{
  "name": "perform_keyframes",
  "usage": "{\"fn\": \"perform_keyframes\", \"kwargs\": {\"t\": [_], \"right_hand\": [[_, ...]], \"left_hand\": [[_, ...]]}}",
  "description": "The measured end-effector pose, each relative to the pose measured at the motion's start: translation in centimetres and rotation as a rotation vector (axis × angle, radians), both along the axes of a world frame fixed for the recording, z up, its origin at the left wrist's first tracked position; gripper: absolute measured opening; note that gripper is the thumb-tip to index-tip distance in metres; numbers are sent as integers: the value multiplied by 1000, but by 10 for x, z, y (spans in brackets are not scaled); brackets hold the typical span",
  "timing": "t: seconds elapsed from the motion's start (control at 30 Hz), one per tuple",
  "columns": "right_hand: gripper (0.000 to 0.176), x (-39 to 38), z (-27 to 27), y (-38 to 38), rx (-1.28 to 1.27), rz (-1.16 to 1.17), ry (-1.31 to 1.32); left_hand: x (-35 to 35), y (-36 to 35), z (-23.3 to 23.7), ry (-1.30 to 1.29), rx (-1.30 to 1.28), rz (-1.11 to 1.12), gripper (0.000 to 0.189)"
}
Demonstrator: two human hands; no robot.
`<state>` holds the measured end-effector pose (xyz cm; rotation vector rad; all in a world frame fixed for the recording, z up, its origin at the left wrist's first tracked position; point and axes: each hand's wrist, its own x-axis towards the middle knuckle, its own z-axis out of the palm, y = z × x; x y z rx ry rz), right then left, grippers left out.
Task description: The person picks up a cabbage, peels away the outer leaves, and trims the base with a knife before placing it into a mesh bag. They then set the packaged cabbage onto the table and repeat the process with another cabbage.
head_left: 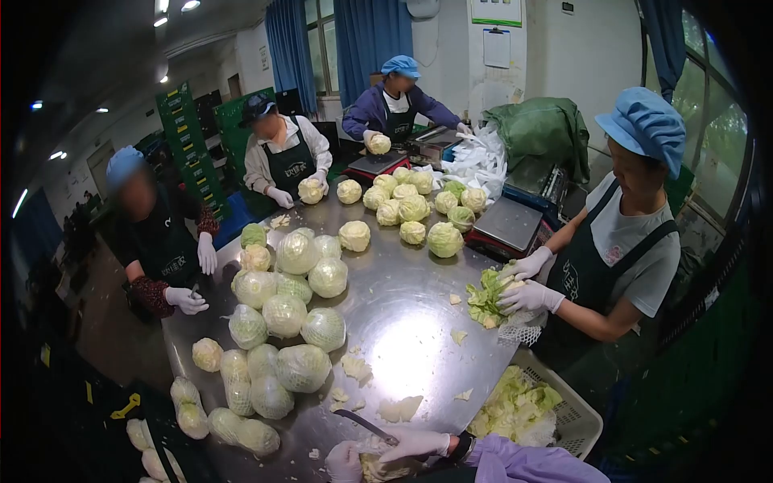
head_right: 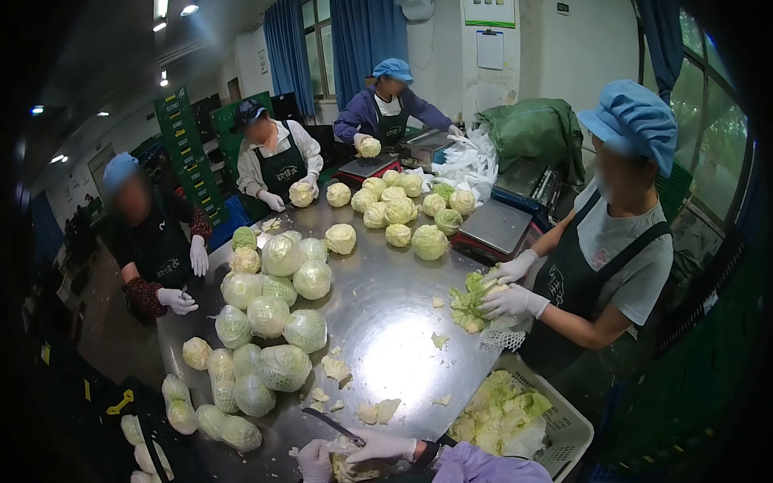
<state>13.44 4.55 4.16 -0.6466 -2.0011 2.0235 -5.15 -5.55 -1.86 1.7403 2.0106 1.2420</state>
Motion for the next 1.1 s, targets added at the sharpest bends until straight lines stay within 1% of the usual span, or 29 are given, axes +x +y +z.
{"fn": "perform_keyframes", "kwargs": {"t": [0.03,0.07,0.1,0.13,0.2,0.23,0.27,0.33,0.37,0.4,0.47,0.6,0.7,0.8,0.83,0.87,1.07,1.1], "right_hand": [[37,-2,-13,-5,16,-68,42],[43,-3,-22,-6,35,-136,85],[49,0,-26,-5,59,-96,3],[49,-2,-29,-10,65,-97,3],[49,-5,-37,-26,-88,-233,224],[43,-3,-41,-24,-77,-200,94],[43,0,-44,-22,-67,-198,93],[37,3,-31,-24,119,-269,-62],[33,5,-34,-21,270,-297,-142],[33,5,-39,-19,273,-299,-136],[32,5,-50,-16,422,-384,-137],[38,10,-67,-6,390,-358,-215],[41,-1,-84,2,378,-340,-181],[42,-13,-100,10,479,-379,-131],[32,-15,-99,8,537,-435,-99],[32,-19,-99,9,552,-442,-87],[46,-28,-106,-3,86,-586,226],[46,-25,-98,-5,96,-584,225]], "left_hand": [[3,1,7,1,4,1,16],[6,1,15,-97,-34,30,16],[9,3,21,-196,-71,57,17],[10,4,18,-196,-65,55,17],[11,4,4,-450,-158,99,17],[8,5,-10,-452,-147,95,17],[3,5,-28,-423,-131,95,19],[7,4,-20,-394,-112,101,21],[9,-1,-13,-608,-163,54,21],[12,-4,-1,-821,-216,3,22],[19,-6,12,-971,-286,-80,21],[25,9,33,-1022,-317,-164,21],[29,21,46,-1012,-300,-199,20],[30,32,55,-1016,-271,-216,19],[30,36,58,-1018,-264,-217,19],[30,39,60,-1025,-258,-218,19],[29,50,71,-1059,-238,-219,18],[29,51,73,-1073,-239,-218,18]]}}
